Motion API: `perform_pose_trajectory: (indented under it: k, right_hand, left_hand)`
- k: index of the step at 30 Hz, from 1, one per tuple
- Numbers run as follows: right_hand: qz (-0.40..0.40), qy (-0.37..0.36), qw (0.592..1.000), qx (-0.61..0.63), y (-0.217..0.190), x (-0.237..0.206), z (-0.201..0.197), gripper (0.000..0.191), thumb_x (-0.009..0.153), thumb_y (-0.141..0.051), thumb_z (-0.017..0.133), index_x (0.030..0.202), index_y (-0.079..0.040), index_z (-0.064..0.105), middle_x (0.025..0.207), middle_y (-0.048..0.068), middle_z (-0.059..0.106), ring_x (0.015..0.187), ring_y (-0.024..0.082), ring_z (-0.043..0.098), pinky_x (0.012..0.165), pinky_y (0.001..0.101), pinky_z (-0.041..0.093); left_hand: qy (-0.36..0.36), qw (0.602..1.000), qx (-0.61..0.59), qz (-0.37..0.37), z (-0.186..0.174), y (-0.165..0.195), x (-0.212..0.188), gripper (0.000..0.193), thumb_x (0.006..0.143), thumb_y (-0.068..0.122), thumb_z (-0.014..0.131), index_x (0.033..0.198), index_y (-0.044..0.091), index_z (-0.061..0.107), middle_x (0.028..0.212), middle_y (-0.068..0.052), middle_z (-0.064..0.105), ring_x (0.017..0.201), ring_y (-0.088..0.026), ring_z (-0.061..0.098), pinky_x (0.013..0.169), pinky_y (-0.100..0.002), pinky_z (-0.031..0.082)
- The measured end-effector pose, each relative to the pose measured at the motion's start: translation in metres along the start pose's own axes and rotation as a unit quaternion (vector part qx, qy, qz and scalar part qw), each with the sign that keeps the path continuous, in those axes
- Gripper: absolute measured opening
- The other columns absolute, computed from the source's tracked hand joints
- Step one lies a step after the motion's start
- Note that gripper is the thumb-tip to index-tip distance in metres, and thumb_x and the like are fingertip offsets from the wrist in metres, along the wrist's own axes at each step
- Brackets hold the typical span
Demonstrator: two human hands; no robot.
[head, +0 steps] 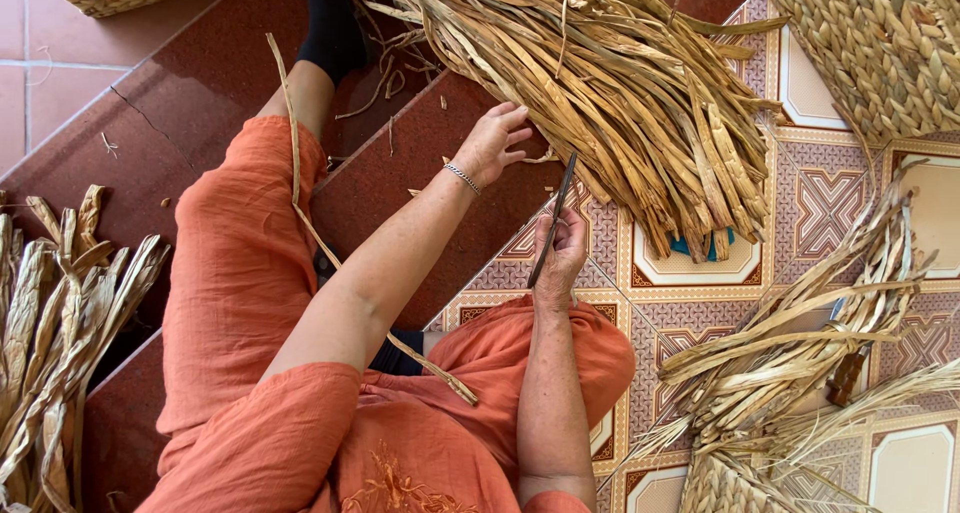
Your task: The person sits on a tiled floor and repeatedly trims dried plant strips with scissors. They pick up individual strips, cut them to length, and place the trimmed pieces into a woven basket. The process continues with multiple strips throughout the clip.
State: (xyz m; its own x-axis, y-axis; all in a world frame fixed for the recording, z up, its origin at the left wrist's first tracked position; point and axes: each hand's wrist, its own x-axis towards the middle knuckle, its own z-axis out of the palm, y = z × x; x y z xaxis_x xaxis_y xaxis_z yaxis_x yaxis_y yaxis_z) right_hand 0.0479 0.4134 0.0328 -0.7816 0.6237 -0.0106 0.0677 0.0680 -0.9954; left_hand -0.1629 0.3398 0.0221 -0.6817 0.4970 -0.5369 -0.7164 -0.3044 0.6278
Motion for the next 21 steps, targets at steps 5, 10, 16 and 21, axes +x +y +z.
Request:
perform_pose_trajectory:
  k: [5, 10, 16, 21]
  right_hand:
    - [0.013, 0.009, 0.997, 0.072, -0.005, 0.003, -0.004, 0.044, 0.098, -0.035, 0.074, 0.123, -0.004, 0.056, 0.074, -0.006, 0.059, 0.061, 0.001, 0.051, 0.054, 0.0154, 0.040]
    - [0.002, 0.040, 0.993, 0.115, -0.011, 0.004, -0.006, 0.046, 0.095, -0.031, 0.077, 0.125, -0.005, 0.055, 0.075, -0.004, 0.061, 0.059, 0.004, 0.053, 0.048, 0.0166, 0.040]
    - [-0.086, 0.052, 0.991, 0.086, -0.022, 0.007, -0.009, 0.048, 0.098, -0.030, 0.079, 0.128, -0.003, 0.052, 0.103, 0.006, 0.071, 0.090, 0.010, 0.071, 0.078, 0.0225, 0.062]
    - [0.060, -0.041, 0.996, 0.054, -0.021, 0.009, 0.003, 0.046, 0.095, -0.025, 0.075, 0.130, -0.004, 0.053, 0.113, 0.018, 0.077, 0.074, 0.016, 0.061, 0.060, 0.0252, 0.051]
  left_hand:
    - [0.036, 0.999, -0.025, 0.015, 0.017, 0.002, 0.004, 0.069, 0.094, 0.036, 0.067, 0.150, 0.013, 0.033, 0.133, -0.008, 0.058, 0.128, -0.024, 0.054, 0.112, -0.062, 0.031]
    - [0.041, 0.997, 0.018, 0.060, 0.015, 0.005, -0.004, 0.026, 0.102, 0.030, 0.063, 0.106, 0.005, 0.068, 0.090, -0.006, 0.069, 0.080, -0.017, 0.062, 0.081, -0.039, 0.054]
    - [0.082, 0.979, 0.095, 0.160, -0.060, 0.026, -0.053, 0.014, 0.100, 0.020, 0.063, 0.101, 0.007, 0.070, 0.064, 0.001, 0.061, 0.048, -0.008, 0.052, 0.042, -0.023, 0.047]
    - [0.078, 0.979, 0.066, 0.177, -0.118, 0.023, -0.089, 0.013, 0.105, 0.017, 0.059, 0.106, 0.007, 0.066, 0.069, 0.002, 0.063, 0.053, -0.006, 0.056, 0.045, -0.022, 0.047]
